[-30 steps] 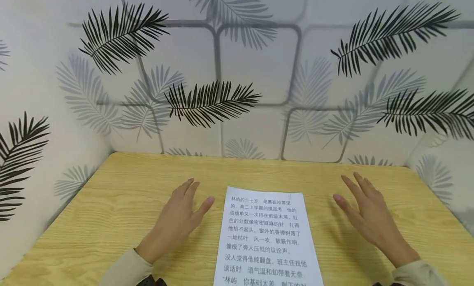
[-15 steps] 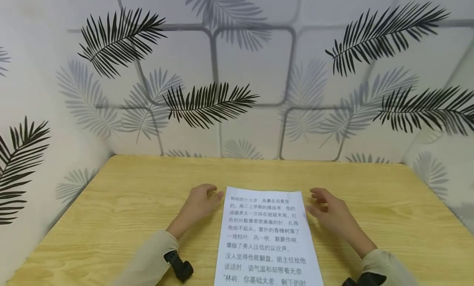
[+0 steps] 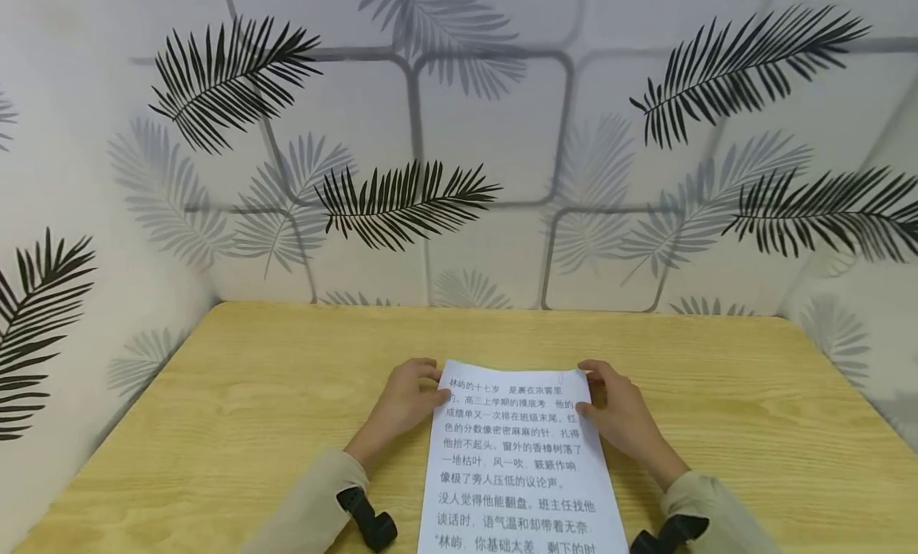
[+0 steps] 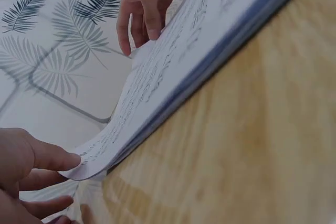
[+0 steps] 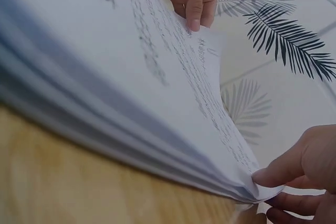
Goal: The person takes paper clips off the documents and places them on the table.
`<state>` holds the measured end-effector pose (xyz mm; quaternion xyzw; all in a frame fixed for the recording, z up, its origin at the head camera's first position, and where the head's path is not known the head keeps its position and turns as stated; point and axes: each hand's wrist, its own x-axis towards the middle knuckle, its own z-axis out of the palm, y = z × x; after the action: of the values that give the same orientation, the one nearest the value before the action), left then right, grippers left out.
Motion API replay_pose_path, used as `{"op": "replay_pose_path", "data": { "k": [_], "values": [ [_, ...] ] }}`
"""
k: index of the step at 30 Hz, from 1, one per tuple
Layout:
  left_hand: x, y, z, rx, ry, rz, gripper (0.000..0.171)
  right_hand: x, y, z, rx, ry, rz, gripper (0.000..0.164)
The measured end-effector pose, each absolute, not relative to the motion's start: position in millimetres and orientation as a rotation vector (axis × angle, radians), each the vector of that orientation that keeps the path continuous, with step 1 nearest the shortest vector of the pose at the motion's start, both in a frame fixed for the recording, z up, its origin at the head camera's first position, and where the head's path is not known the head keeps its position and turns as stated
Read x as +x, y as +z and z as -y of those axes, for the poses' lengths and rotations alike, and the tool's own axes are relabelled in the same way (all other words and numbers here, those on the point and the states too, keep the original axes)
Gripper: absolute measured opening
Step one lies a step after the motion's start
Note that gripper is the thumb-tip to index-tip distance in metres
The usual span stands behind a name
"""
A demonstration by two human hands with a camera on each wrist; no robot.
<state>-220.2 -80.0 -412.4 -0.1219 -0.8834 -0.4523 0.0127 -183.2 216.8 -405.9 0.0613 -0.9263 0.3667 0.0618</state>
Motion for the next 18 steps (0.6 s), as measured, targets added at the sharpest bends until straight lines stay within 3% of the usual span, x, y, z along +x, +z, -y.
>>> {"op": "replay_pose_path", "data": {
  "k": [10,18],
  "values": [
    [-213,-408,81,-0.454,-1.399,2.671,0.013,-183,-401,-219,0.085,1.219,2.630,0.035],
    [-206,-377,86,-0.595,-1.698,2.572,0.010,-173,-357,-231,0.201,1.211,2.498,0.032]
  ]
}}
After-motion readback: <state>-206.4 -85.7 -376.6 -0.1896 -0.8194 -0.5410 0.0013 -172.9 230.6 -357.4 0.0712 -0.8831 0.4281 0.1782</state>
